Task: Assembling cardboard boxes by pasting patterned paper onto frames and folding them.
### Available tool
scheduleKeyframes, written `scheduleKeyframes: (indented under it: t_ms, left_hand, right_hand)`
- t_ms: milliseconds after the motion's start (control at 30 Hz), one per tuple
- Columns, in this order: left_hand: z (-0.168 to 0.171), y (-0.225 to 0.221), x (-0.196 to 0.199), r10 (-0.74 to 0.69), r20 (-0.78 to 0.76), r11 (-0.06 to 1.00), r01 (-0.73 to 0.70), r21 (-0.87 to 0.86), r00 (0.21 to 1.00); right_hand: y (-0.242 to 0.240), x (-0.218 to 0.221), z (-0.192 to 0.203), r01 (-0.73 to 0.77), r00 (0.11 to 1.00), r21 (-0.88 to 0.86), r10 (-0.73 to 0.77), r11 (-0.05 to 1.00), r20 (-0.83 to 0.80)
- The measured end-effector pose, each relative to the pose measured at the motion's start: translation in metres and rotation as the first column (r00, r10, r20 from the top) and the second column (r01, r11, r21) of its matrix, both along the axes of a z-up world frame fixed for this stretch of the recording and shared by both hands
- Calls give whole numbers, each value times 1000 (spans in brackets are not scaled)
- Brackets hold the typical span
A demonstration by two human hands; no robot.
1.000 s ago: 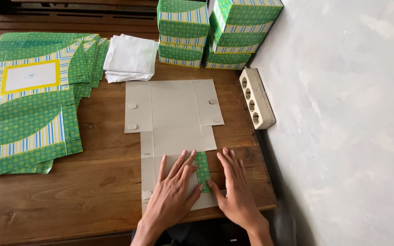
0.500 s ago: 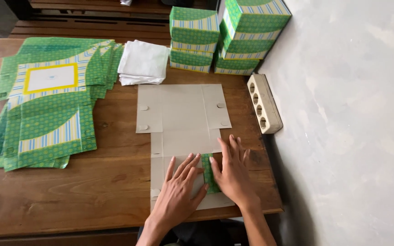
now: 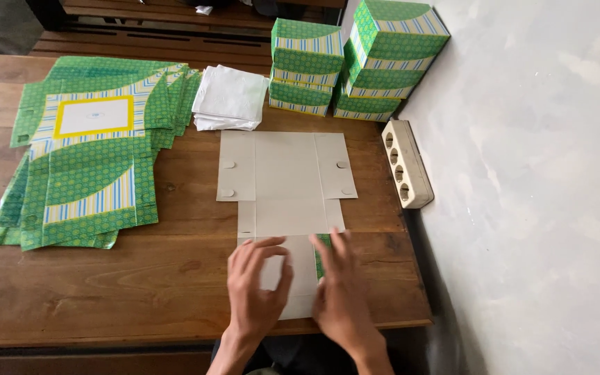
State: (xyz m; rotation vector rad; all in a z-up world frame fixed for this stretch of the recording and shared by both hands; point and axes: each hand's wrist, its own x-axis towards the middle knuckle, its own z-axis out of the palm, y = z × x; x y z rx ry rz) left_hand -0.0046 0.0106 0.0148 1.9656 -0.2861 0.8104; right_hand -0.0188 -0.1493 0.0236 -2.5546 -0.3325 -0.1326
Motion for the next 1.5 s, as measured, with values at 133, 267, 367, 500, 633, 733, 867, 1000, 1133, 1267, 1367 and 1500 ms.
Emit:
scheduleKeyframes:
  t_ms: [133,267,367,500,633,733,867,1000,1133,1267,1367,1500]
  left_hand:
    - [-4,23,-11,178,-104,977,-163,134,979]
    - [-31,45,-31,342,-266,877,-205,435,901]
    - [-30,47,-36,309,-226,838,-152,524,924]
    - [-23,50,-37,204,-250,909,-89,407,946]
    - [-8,51,-37,62,-271,941,34,337,961]
    - [-10,50,-36,21,-271,885,108,453,962]
    - [-10,50,-35,-7,-240,851,132,509,971]
    - [-12,50,-35,-20,-256,844,154,514,966]
    - [-15,50,-34,-148,-281,899,247,361,948]
    - [-13,60,-32,-197,-352,902,310,300,915]
    - [-20,75,4,-149,-322,885,272,379,935]
    - [-34,90,45,-86,-318,857,233,460,944]
  right_hand:
    - [22,0,-21,-92,993,26,93,995,-69]
    - [29,-3,-30,-74,985,-76,85,994,148]
    - [29,-2,-29,-56,977,-75,70,996,202]
    - [30,-3,-27,-57,981,-78,70,995,179]
    - [27,-3,-28,-81,983,-126,100,989,155]
    - [28,-3,-23,-73,985,-103,88,992,150]
    - [28,-3,-13,-117,983,-132,134,984,126]
    - [26,-1,-14,-175,974,-147,193,974,118]
    - [24,2,-17,-154,973,-124,172,980,151]
    - [30,-5,-15,-131,982,-117,145,984,122]
    - [26,-4,-13,-150,981,-87,159,985,115]
    - [28,-4,-11,-145,985,-44,148,988,84]
